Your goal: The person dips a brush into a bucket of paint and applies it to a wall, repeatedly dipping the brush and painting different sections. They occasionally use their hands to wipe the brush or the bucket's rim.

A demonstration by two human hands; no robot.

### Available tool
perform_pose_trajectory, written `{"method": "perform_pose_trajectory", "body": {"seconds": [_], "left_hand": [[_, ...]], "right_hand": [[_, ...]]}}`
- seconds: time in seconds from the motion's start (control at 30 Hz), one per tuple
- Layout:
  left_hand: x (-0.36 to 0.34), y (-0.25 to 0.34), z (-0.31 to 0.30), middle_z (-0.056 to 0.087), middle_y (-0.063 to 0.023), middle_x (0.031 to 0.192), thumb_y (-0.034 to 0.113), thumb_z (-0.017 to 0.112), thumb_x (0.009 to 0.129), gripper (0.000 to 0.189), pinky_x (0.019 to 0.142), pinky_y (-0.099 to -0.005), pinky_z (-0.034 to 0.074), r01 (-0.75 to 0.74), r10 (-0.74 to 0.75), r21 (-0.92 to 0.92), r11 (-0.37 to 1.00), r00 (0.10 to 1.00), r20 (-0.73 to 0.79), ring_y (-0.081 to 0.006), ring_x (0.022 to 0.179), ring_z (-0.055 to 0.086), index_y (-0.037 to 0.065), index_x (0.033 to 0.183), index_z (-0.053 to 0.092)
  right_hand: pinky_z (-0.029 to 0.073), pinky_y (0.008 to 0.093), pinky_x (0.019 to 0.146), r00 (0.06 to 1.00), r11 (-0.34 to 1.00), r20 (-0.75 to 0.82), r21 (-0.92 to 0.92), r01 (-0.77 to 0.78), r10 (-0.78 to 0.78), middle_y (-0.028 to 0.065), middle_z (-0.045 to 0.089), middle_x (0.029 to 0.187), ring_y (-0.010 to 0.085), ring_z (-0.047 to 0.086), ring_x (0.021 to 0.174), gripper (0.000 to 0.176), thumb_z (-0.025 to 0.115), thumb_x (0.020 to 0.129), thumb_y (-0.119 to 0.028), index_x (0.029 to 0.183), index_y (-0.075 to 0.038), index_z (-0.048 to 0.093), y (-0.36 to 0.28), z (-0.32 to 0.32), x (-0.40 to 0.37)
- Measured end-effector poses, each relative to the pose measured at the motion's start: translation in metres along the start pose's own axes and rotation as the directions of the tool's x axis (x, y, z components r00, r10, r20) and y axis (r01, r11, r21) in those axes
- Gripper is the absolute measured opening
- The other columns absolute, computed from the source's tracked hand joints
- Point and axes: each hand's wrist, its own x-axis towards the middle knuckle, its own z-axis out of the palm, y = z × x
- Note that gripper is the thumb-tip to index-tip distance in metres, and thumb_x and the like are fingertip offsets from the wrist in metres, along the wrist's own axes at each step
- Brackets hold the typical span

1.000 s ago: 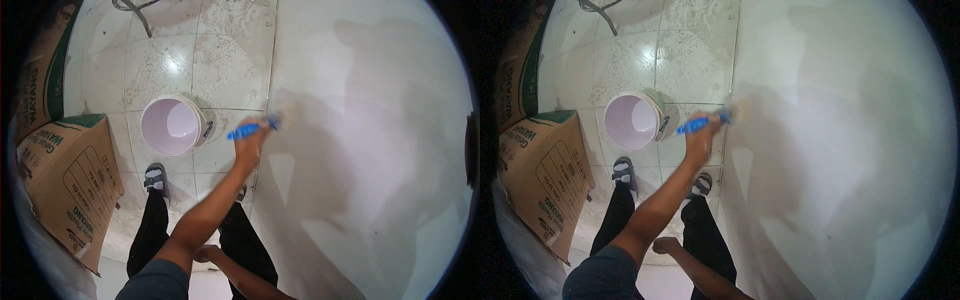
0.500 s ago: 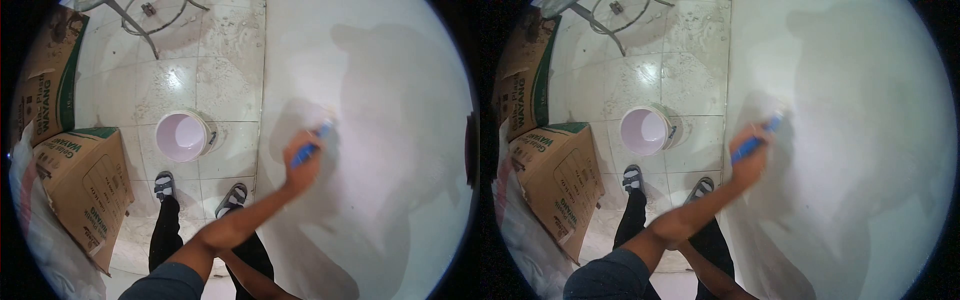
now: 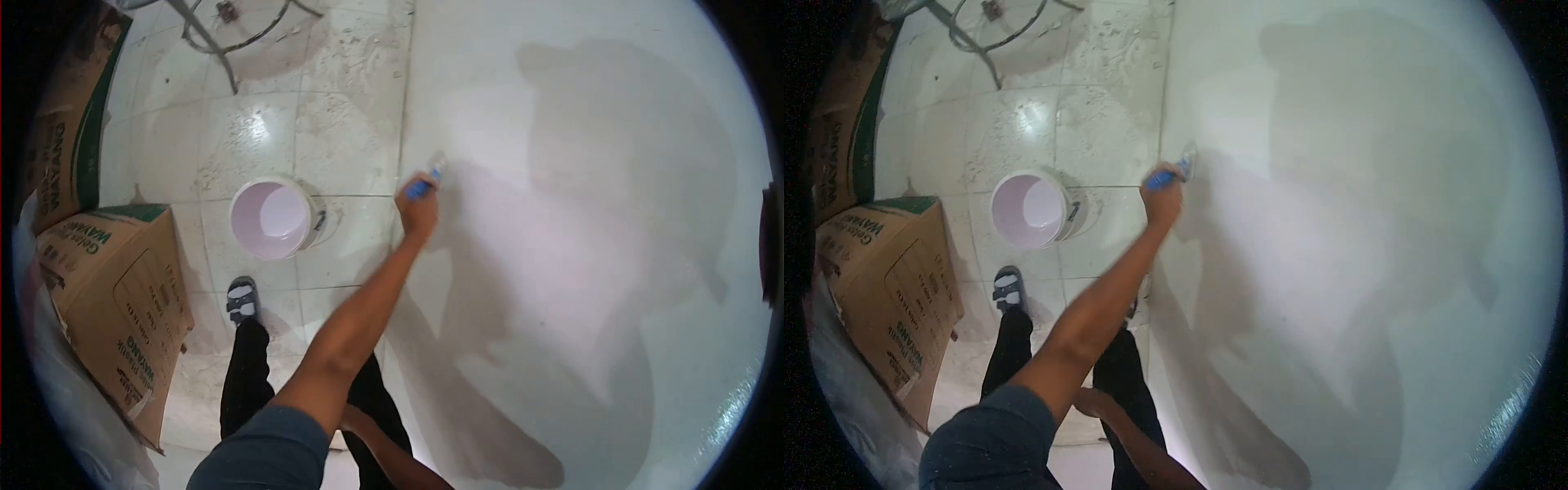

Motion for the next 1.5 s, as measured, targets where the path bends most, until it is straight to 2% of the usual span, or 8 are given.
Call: {"method": "perform_pose_trajectory", "body": {"seconds": [0.13, 0.37, 0.73, 0.8, 0.93, 1.0, 1.07, 1.5], "left_hand": [[-0.136, 0.128, 0.030, 0.059, -0.0110, 0.079, -0.017, 0.055, 0.068, 0.019, 0.074, -0.0303, 0.047, -0.380, 0.421, -0.243, 0.892, 0.896, 0.143, -0.0222, 0.080, 0.060, 0.001, 0.075, 0.056], [-0.121, 0.200, 0.038, 0.059, -0.0101, 0.084, 0.000, 0.062, 0.078, 0.013, 0.069, -0.0318, 0.052, 0.535, -0.316, -0.415, 0.736, 0.814, 0.487, -0.0195, 0.075, 0.061, 0.007, 0.081, 0.051], [-0.064, 0.118, 0.051, 0.058, -0.0076, 0.068, -0.010, 0.056, 0.069, 0.014, 0.060, -0.0276, 0.044, -0.324, 0.317, 0.045, 0.945, 0.941, 0.117, -0.0154, 0.062, 0.054, 0.002, 0.076, 0.059], [-0.099, 0.200, 0.055, 0.060, -0.0054, 0.078, -0.012, 0.055, 0.074, 0.013, 0.063, -0.0235, 0.045, -0.025, 0.119, -0.341, 0.940, 0.959, 0.258, -0.0130, 0.071, 0.058, 0.001, 0.074, 0.056], [-0.121, 0.295, 0.039, 0.058, -0.0078, 0.082, -0.010, 0.058, 0.076, 0.013, 0.071, -0.0291, 0.053, 0.551, -0.119, -0.561, 0.618, 0.771, 0.626, -0.0168, 0.080, 0.061, 0.001, 0.077, 0.051], [-0.089, 0.235, 0.040, 0.056, -0.0088, 0.079, -0.009, 0.057, 0.077, 0.015, 0.073, -0.0366, 0.057, 0.368, 0.002, -0.533, 0.762, 0.822, 0.569, -0.0197, 0.078, 0.062, 0.002, 0.082, 0.049], [-0.051, 0.179, 0.033, 0.055, -0.0085, 0.082, -0.008, 0.053, 0.078, 0.017, 0.073, -0.0358, 0.054, 0.499, -0.301, -0.472, 0.727, 0.849, 0.434, -0.0205, 0.075, 0.060, 0.006, 0.084, 0.048], [0.130, -0.145, -0.072, 0.056, -0.0055, 0.069, -0.005, 0.056, 0.076, 0.010, 0.057, -0.0282, 0.049, 0.030, -0.037, -0.182, 0.983, 0.999, -0.035, -0.0135, 0.060, 0.056, 0.005, 0.077, 0.053]], "right_hand": [[0.042, 0.0456, 0.088, 0.986, 0.989, -0.166, 0.144, 0.018, 0.006, 0.0259, 0.057, 0.107, 0.0399, 0.054, 0.102, 0.042, 0.031, 0.095, -0.034, 0.110, -0.002, 0.054, -0.032, 0.000, -0.033], [0.043, 0.0468, 0.085, 0.984, 0.992, -0.172, 0.127, -0.015, 0.037, 0.0269, 0.058, 0.101, 0.0412, 0.055, 0.097, 0.044, 0.033, 0.095, -0.036, 0.101, 0.000, 0.058, -0.044, 0.002, -0.056], [0.043, 0.0495, 0.078, 0.969, 0.952, -0.097, 0.231, -0.201, 0.228, 0.0276, 0.059, 0.086, 0.0435, 0.056, 0.082, 0.054, 0.038, 0.093, -0.041, 0.084, 0.007, 0.062, -0.028, 0.007, -0.077], [0.043, 0.0488, 0.079, 0.912, 0.987, -0.401, 0.087, 0.133, -0.088, 0.0266, 0.060, 0.081, 0.0427, 0.057, 0.081, 0.054, 0.039, 0.092, -0.041, 0.080, 0.005, 0.062, -0.004, 0.034, -0.065], [0.043, 0.0484, 0.080, 0.904, 0.894, -0.427, 0.418, 0.162, 0.035, 0.0273, 0.060, 0.087, 0.0412, 0.058, 0.083, 0.051, 0.039, 0.092, -0.041, 0.085, 0.003, 0.063, 0.004, 0.046, -0.050], [0.043, 0.0468, 0.083, 0.986, 0.953, -0.089, 0.281, -0.110, 0.140, 0.0269, 0.057, 0.102, 0.0393, 0.057, 0.093, 0.045, 0.040, 0.092, -0.039, 0.102, 0.000, 0.059, 0.017, 0.036, -0.043], [0.044, 0.0455, 0.084, 0.989, 0.983, -0.121, 0.173, -0.061, 0.083, 0.0256, 0.056, 0.108, 0.0384, 0.056, 0.098, 0.044, 0.041, 0.092, -0.040, 0.108, -0.001, 0.056, 0.042, 0.049, -0.005], [0.044, 0.0428, 0.088, 0.999, 0.995, 0.020, 0.086, -0.048, 0.047, 0.0177, 0.054, 0.120, 0.0333, 0.053, 0.109, 0.051, 0.046, 0.086, -0.045, 0.121, -0.008, 0.047, -0.036, -0.051, 0.052]]}}
